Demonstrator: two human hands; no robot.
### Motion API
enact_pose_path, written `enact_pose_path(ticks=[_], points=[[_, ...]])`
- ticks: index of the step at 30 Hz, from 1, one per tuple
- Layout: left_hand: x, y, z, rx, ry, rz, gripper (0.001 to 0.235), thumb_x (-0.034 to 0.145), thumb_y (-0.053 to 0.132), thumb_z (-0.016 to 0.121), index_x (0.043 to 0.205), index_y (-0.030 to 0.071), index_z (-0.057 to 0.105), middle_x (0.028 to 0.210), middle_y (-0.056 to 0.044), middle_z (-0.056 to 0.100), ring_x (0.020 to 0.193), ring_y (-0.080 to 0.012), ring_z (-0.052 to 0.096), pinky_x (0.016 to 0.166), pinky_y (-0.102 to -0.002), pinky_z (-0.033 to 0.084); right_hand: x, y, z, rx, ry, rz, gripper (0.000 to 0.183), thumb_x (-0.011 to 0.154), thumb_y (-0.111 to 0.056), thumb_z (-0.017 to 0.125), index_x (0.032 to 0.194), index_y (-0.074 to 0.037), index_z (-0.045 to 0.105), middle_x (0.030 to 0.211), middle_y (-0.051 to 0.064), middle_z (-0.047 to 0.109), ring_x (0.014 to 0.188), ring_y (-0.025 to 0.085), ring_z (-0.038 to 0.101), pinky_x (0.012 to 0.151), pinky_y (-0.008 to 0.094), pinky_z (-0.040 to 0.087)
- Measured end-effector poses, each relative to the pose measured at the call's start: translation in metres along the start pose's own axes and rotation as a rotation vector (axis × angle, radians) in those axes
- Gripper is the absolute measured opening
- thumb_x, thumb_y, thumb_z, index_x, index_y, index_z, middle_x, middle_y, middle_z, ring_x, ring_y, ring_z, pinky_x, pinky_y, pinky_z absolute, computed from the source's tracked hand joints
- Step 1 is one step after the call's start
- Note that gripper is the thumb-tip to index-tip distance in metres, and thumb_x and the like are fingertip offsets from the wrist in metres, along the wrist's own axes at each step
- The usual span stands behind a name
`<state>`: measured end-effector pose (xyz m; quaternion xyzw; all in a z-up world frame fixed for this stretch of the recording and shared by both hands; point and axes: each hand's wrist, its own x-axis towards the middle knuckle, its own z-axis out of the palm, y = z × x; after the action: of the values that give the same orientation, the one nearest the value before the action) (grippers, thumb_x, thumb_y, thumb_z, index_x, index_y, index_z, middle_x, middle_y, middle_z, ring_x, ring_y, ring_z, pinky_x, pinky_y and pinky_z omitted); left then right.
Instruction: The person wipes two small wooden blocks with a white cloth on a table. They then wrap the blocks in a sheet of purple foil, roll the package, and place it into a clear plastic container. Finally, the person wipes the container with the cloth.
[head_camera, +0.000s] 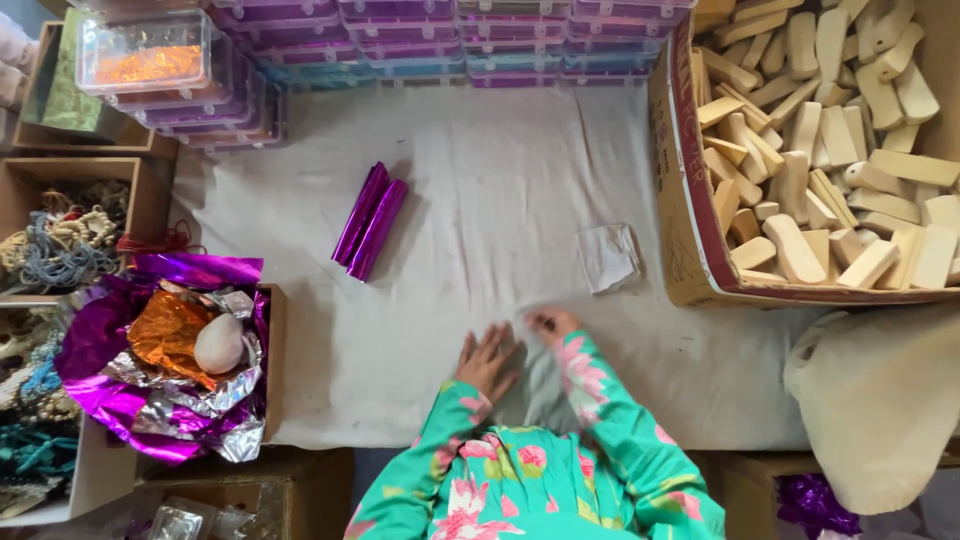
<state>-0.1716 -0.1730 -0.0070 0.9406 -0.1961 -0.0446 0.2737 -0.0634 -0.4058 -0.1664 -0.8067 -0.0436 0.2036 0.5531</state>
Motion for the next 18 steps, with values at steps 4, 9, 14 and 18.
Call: enact_pose_path(ticks=[4,9,14,18], points=[[-0.058,-0.016,0.007,-0.041,0.076,0.047,0.042,0.096,0.032,0.066,0.136,0.020,0.066,0.158,-0.009,0.052,0.149,-0.0256,0.043,0.121,-0.057,0.023,0.013,-0.062,-0.061,-0.288,0.443,-0.487,0.023,0.093,-0.023,0.073,0.114,-0.017,0.064,0.120,0.002,0.067,0.107,0.022,0.066,0.093,0.034,0.054],[-0.166,-0.063,0.025,-0.097,0.560,-0.287,0.022,0.084,0.025,0.075,0.104,0.016,0.079,0.076,-0.004,0.078,0.066,-0.0252,0.072,0.060,-0.036,0.055,-0.003,-0.115,-0.086,-0.710,0.678,-0.359,0.098,0.093,-0.060,0.064,0.163,-0.003,0.028,0.167,0.021,0.029,0.154,0.039,0.027,0.121,0.065,0.012],[-0.276,-0.028,-0.020,-0.199,1.461,-1.006,0.026,0.109,0.025,0.061,0.106,0.000,0.067,0.096,-0.012,0.072,0.078,-0.0179,0.071,0.066,-0.031,0.059,0.010,-0.082,-0.088,-0.881,0.575,-0.240,0.082,0.096,-0.054,0.060,0.162,-0.010,0.039,0.169,0.013,0.034,0.158,0.035,0.023,0.125,0.064,0.009],[-0.368,-0.008,-0.012,0.513,1.614,-1.552,0.037,0.119,0.034,0.058,0.115,-0.003,0.062,0.101,-0.015,0.066,0.088,-0.0276,0.068,0.076,-0.036,0.058,0.003,-0.100,-0.089,-0.757,0.619,-0.266,0.073,0.103,-0.047,0.055,0.161,-0.005,0.039,0.168,0.015,0.036,0.159,0.037,0.024,0.127,0.063,0.011]])
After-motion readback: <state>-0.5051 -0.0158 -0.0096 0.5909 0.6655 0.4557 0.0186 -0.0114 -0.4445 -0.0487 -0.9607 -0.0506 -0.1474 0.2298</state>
